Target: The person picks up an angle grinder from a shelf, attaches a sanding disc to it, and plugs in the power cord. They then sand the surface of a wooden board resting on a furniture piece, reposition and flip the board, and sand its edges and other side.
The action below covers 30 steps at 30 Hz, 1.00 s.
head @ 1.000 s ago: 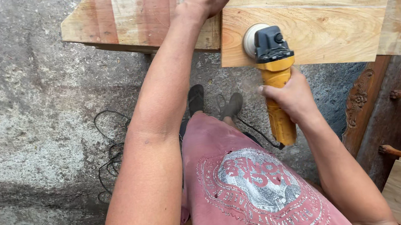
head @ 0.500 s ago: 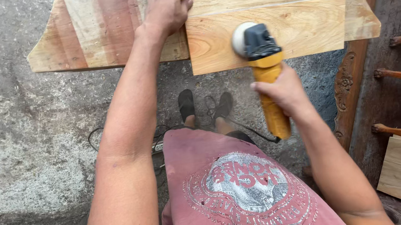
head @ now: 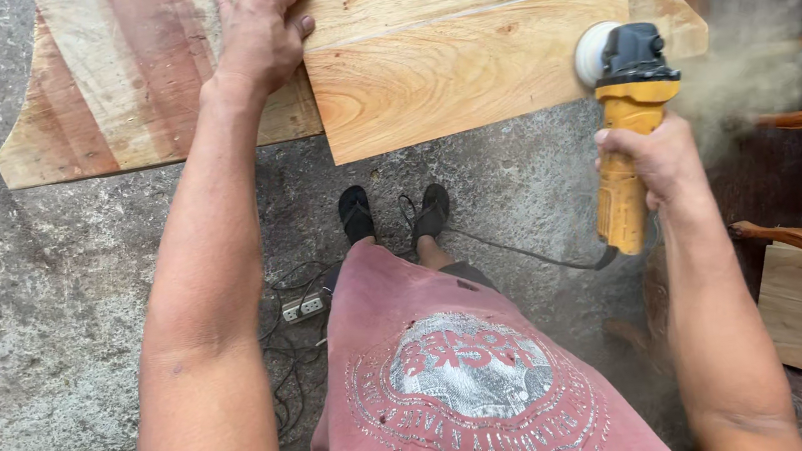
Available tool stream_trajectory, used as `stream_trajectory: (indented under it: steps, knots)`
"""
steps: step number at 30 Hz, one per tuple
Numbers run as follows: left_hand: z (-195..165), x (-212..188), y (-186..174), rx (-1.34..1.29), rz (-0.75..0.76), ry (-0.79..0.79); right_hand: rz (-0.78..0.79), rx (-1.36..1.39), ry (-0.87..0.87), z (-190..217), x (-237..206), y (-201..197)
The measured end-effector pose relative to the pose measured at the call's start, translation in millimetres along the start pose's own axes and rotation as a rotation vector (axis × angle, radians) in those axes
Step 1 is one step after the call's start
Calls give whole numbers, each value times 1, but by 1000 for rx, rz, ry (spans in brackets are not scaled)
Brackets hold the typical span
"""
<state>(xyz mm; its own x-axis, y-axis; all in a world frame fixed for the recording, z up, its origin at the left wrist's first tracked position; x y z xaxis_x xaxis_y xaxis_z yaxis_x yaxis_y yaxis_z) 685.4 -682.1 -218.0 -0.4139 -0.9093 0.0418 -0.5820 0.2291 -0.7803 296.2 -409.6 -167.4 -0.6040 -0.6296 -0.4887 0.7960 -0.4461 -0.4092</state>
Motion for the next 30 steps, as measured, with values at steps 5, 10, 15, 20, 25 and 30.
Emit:
stream_trajectory:
  steps: [5, 10, 15, 20, 25, 30]
  knots:
    - [-3, -1, 0, -3, -2, 4, -105, 63, 47, 0, -1, -21]
    - [-5, -1, -1, 5, -17, -29, -26, -2, 42, 0, -32, 18]
    - [-6, -1, 1, 61, 6, -94, 228, -185, 20, 5, -82, 105]
    - [-7, -2, 0, 24, -27, -63, 327, -481, -130, 10, -109, 151]
    - [-5, -3, -1, -3, -53, 3, 250, -303, -68, 2, -95, 107]
    - [-4, -2, 0, -29, -71, 21, 103, -217, 0, -20, -61, 34]
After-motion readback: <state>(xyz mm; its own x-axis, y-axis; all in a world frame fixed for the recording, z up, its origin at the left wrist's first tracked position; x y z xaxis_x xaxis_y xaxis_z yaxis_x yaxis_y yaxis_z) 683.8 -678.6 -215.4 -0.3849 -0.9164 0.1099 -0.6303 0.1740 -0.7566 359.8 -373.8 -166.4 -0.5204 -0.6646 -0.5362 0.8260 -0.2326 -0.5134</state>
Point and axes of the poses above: each hand's wrist, its own x-axis towards the middle knuckle, its own y-axis out of the palm, z = x × y, the point moved 3 cm from there along x, towards the middle knuckle, and after that the axes turned 10 degrees about -z, right-handed, at the moved point
